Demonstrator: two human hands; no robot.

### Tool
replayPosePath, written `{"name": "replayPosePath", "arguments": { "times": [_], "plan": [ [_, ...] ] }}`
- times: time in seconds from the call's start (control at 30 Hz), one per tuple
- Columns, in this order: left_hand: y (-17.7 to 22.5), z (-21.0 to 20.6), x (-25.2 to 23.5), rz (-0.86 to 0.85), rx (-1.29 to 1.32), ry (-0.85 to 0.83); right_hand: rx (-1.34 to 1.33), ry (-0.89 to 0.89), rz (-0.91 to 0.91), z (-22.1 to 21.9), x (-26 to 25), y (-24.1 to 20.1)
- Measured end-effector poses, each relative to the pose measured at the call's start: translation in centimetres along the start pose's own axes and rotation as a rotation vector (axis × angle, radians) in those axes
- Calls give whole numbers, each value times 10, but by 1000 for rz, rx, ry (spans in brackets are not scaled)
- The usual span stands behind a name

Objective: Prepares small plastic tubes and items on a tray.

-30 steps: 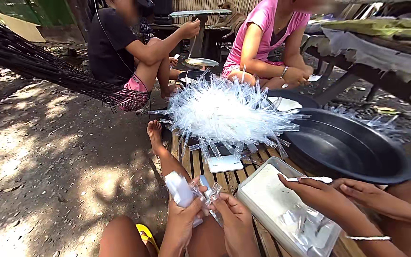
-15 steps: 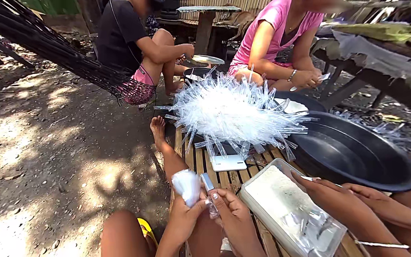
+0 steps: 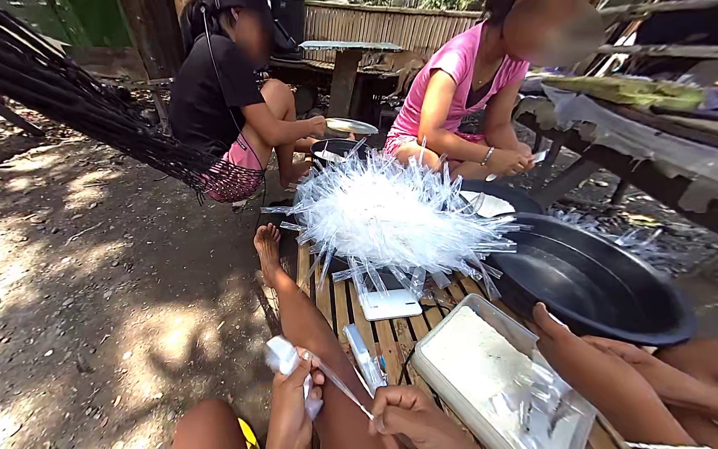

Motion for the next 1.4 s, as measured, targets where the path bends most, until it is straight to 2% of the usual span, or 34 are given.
{"name": "replayPosePath", "arguments": {
  "times": [0.03, 0.07, 0.13, 0.17, 0.2, 0.27, 0.33, 0.4, 0.5, 0.6, 0.77, 0.97, 1.0, 1.13, 1.23, 1.33, 1.4],
  "plan": [
    [-3, -1, 1, -7, -39, -36, -15, 91, 25, 8, -5, -9],
    [-5, -1, 3, -45, -95, -81, 30, 267, 139, 14, -9, -20],
    [-7, -1, 10, -143, -178, -169, 301, 668, 535, 26, -18, -40],
    [-8, -1, 12, -161, -185, -197, 468, 796, 691, 31, -21, -48],
    [-8, -1, 14, -156, -173, -218, 574, 854, 766, 33, -21, -56],
    [-8, -3, 19, -86, -138, -268, 614, 842, 690, 25, -15, -64],
    [-7, -6, 24, 39, -115, -343, 535, 673, 435, 8, -4, -61],
    [-8, -8, 30, 102, -152, -424, 517, 527, 328, 11, -8, -24],
    [-8, -10, 42, 68, -244, -513, 422, 343, 175, 13, -8, 2],
    [-13, -9, 43, 8, -326, -538, 408, 384, 184, 14, -6, -1],
    [-18, -7, 32, -31, -365, -566, 621, 420, 304, 28, -2, -7],
    [-24, -27, 28, -107, -476, -492, 986, 726, 332, 31, -3, -5],
    [-25, -31, 26, -110, -486, -500, 974, 758, 328, 34, -3, -5],
    [-31, -49, 16, -146, -543, -555, 817, 647, 109, 54, 3, -27],
    [-38, -75, 10, -81, -565, -611, 921, 804, 148, 71, 3, -28],
    [-51, -96, -4, -107, -554, -637, 634, 754, 2, 103, 11, -38],
    [-61, -109, -9, -85, -491, -644, 364, 750, 30, 116, 13, -36]
  ]
}}
Point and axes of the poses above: each hand's wrist, its own x-axis away from the middle knuckle, its own z-axis out of the back of the hand, y = z × x, the point moved 2 cm from there along -x, towards the middle knuckle, and after that the axes turned 4 degrees about -y, right-handed, at the moved point
